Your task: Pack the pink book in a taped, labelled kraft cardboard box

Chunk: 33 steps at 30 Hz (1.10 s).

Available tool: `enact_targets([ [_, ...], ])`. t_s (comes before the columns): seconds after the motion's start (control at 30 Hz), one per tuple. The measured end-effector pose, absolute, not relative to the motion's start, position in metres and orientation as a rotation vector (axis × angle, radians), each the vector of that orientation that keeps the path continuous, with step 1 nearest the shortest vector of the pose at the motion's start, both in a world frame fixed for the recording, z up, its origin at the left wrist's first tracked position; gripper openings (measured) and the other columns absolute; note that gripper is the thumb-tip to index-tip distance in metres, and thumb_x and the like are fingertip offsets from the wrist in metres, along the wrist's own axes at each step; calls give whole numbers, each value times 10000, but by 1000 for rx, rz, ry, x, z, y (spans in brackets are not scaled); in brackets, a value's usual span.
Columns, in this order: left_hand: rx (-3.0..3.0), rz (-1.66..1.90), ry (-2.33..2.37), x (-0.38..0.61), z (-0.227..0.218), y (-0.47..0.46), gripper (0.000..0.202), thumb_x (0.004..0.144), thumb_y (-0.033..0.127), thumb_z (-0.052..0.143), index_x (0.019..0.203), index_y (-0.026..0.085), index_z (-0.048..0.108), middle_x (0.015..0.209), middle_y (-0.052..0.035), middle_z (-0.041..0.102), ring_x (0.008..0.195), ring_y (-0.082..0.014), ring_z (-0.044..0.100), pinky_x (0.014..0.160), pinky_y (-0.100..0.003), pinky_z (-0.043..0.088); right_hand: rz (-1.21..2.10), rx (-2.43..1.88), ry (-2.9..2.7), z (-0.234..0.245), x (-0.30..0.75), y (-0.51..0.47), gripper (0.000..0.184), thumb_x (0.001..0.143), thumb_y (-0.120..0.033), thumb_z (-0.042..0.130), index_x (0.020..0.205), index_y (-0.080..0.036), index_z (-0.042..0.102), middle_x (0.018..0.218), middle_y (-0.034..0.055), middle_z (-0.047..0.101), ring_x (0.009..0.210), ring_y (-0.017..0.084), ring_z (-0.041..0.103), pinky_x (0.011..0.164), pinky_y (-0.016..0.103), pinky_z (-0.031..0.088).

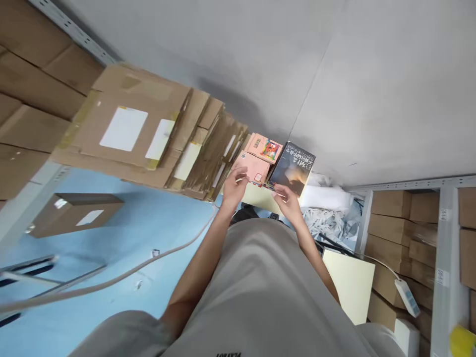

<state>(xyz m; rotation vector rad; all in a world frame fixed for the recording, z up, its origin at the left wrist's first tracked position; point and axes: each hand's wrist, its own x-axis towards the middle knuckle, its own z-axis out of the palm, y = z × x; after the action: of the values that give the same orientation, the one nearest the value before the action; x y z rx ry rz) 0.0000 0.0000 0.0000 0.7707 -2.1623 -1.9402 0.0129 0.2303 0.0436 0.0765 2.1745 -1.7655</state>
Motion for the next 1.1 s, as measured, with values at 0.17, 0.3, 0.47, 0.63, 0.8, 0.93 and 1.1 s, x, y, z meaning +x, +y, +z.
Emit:
enact_targets([
  [0.17, 704, -1631, -2512, -35, -20, -32, 554, 882, 215, 745, 1430, 138, 721, 1520, -239, 730, 1465, -377, 692, 1310, -548, 516, -1078, -283, 2626, 31, -22, 168, 481, 1067, -382, 726, 1500, -173, 739, 1598, 210, 734, 1480, 350, 717, 1287, 514, 559],
  [0.3, 786, -1558, -2692, -50, -29, -48, 624, 869, 142, 752, 1488, 95, 691, 1505, -272, 747, 1500, -422, 679, 1329, -572, 493, -654, -383, 2682, 11, -32, 124, 660, 1080, -285, 684, 1699, -82, 581, 1815, 265, 515, 1705, 379, 506, 1410, 540, 427],
  [0.47, 704, -1642, -2814, -47, -25, -67, 427, 955, 93, 693, 1371, 152, 776, 1384, -205, 836, 1274, -359, 817, 1161, -474, 611, -518, -381, 2711, -10, -18, 104, 715, 1052, -238, 685, 1729, -57, 544, 1883, 258, 398, 1799, 396, 343, 1449, 592, 358],
  [0.63, 526, -1672, -2693, -39, -13, -80, 384, 986, 118, 722, 1348, 216, 803, 1317, -155, 868, 1201, -333, 844, 1113, -471, 645, -536, -272, 2762, -17, -6, 97, 746, 1062, -259, 679, 1752, -38, 502, 1875, 266, 407, 1805, 396, 332, 1457, 603, 352],
  [0.8, 483, -2009, -2481, -33, 0, -87, 333, 988, 182, 725, 1315, 201, 785, 1101, -96, 883, 978, -253, 852, 942, -396, 700, -678, -179, 2841, -7, 3, 86, 717, 1095, -312, 677, 1754, -90, 505, 1823, 249, 509, 1716, 361, 505, 1416, 568, 445],
  [0.93, 264, -2092, -2432, -17, 27, -82, 496, 964, 233, 753, 1459, 212, 731, 1070, -56, 856, 913, -205, 823, 909, -353, 699, -706, -79, 2955, 17, 23, 85, 590, 1150, -348, 602, 1704, -147, 577, 1687, 214, 674, 1560, 326, 671, 1318, 517, 562],
  [1.1, -3, -2315, -2414, 4, 70, -55, 510, 1006, 314, 728, 1510, 240, 711, 1102, -58, 834, 986, -220, 816, 976, -378, 701, -628, 220, 3036, 53, 61, 106, 595, 1122, -306, 577, 1707, -204, 598, 1726, 186, 633, 1609, 347, 613, 1324, 535, 558],
])
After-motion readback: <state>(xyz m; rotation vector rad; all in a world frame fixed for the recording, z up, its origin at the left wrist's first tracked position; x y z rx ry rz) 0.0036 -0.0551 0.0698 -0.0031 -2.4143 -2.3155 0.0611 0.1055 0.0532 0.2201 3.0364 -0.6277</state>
